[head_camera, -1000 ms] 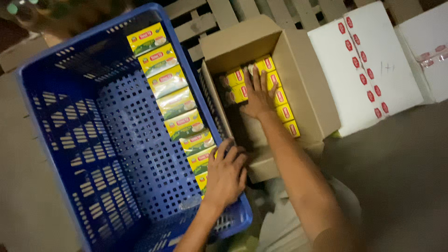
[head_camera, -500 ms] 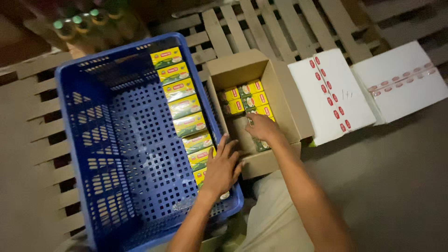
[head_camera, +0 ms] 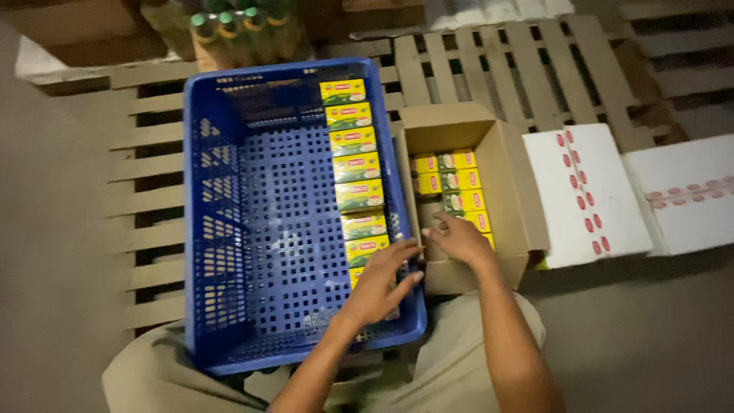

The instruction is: The person transfers small yellow and green boxes from a blue plastic basket into a cardboard box. They pick up each box individually and place it into the cardboard box, arranging them in rows.

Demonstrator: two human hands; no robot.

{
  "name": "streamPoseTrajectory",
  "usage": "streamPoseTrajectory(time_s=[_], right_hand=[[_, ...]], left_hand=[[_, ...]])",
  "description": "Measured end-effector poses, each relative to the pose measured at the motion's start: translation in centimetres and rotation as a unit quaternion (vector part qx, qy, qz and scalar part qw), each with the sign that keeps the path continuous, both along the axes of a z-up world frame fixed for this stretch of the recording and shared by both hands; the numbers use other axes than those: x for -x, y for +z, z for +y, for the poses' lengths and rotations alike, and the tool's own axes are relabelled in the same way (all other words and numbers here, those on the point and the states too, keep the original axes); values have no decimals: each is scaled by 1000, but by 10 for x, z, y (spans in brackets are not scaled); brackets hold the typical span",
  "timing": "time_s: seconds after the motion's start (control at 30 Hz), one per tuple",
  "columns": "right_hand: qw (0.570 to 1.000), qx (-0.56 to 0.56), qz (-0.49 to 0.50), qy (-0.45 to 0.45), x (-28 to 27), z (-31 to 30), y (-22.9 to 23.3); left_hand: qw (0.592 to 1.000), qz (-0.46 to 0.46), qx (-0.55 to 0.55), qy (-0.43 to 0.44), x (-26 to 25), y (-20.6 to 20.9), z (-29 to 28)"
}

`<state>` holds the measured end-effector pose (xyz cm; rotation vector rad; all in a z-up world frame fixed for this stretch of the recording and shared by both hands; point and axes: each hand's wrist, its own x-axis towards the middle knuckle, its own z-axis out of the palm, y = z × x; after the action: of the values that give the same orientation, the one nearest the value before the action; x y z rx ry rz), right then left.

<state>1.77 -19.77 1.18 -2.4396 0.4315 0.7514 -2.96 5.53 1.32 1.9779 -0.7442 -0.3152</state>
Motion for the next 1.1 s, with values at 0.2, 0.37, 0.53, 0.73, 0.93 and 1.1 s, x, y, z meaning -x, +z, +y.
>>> streamPoseTrajectory(time_s=[0.2, 0.37, 0.53, 0.73, 0.93, 1.1], right_hand=[[999, 14, -33, -23, -4, -10, 16], [999, -9, -27, -27, -7, 1, 33], [999, -13, -9, -29, -7, 9, 49], [999, -9, -15, -29, -11, 4, 44], [1000, -9, -13, -17, -16, 16, 56], [998, -12, -12, -55, -13, 1, 52]], left_hand=[[948, 165, 98, 254, -43, -24, 47], [875, 267, 133, 382, -93, -88, 55], [840, 319, 106, 426, -124, -104, 36], [851, 302, 70, 423, -147, -101, 24], [860, 311, 56, 399, -156, -111, 32], [847, 354, 88, 386, -156, -113, 44]])
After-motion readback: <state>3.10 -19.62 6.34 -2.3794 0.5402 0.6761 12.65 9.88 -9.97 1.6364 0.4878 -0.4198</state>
